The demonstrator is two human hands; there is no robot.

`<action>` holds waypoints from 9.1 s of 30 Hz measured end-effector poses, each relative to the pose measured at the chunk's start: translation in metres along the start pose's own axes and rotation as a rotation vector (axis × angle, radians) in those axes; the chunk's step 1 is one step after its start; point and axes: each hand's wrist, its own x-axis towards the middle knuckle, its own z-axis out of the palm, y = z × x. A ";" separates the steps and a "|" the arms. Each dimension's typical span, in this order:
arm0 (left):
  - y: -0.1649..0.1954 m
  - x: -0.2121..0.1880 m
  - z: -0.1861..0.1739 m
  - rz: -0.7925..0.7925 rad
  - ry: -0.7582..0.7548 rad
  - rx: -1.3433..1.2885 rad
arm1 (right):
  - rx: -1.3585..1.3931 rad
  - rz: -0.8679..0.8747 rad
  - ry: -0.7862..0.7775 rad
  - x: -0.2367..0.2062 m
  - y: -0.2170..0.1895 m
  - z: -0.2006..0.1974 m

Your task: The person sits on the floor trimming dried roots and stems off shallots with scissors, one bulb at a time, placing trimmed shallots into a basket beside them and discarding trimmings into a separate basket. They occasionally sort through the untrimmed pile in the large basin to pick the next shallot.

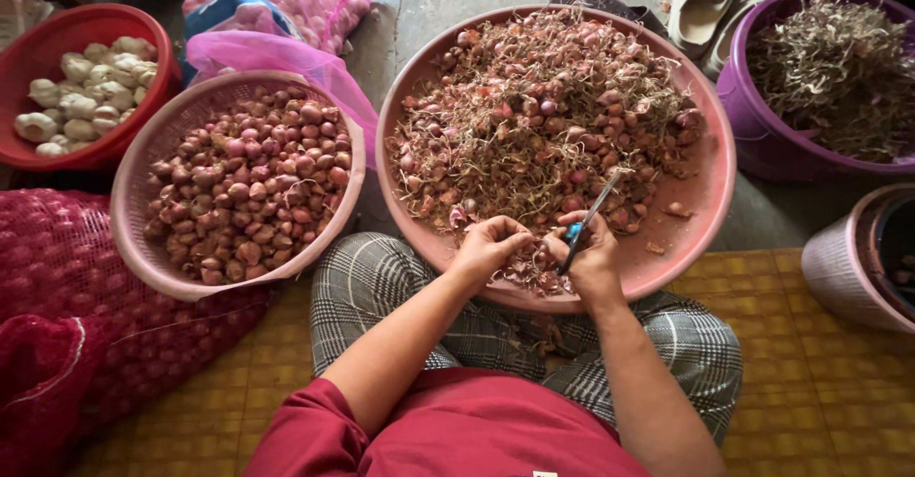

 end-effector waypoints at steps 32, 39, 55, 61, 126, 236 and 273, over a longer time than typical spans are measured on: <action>0.027 -0.009 -0.021 0.472 -0.081 1.230 | -0.277 -0.114 -0.013 0.008 0.003 -0.019; 0.015 0.009 -0.025 0.463 0.040 0.838 | -0.274 -0.024 -0.050 0.008 0.002 -0.016; -0.007 0.016 -0.013 0.220 -0.112 0.202 | -0.073 -0.082 -0.006 0.019 0.017 0.006; 0.029 0.017 -0.029 -0.031 0.156 -0.069 | -0.641 0.161 -0.037 0.010 -0.013 0.006; 0.027 0.001 -0.008 -0.077 -0.015 -0.257 | -0.828 0.121 -0.251 0.002 -0.019 0.003; 0.173 -0.023 -0.274 0.221 1.084 1.695 | -0.759 0.168 -0.001 0.024 0.001 -0.019; 0.045 0.005 -0.099 0.374 0.306 -0.374 | -1.503 0.113 -0.150 -0.004 -0.019 0.044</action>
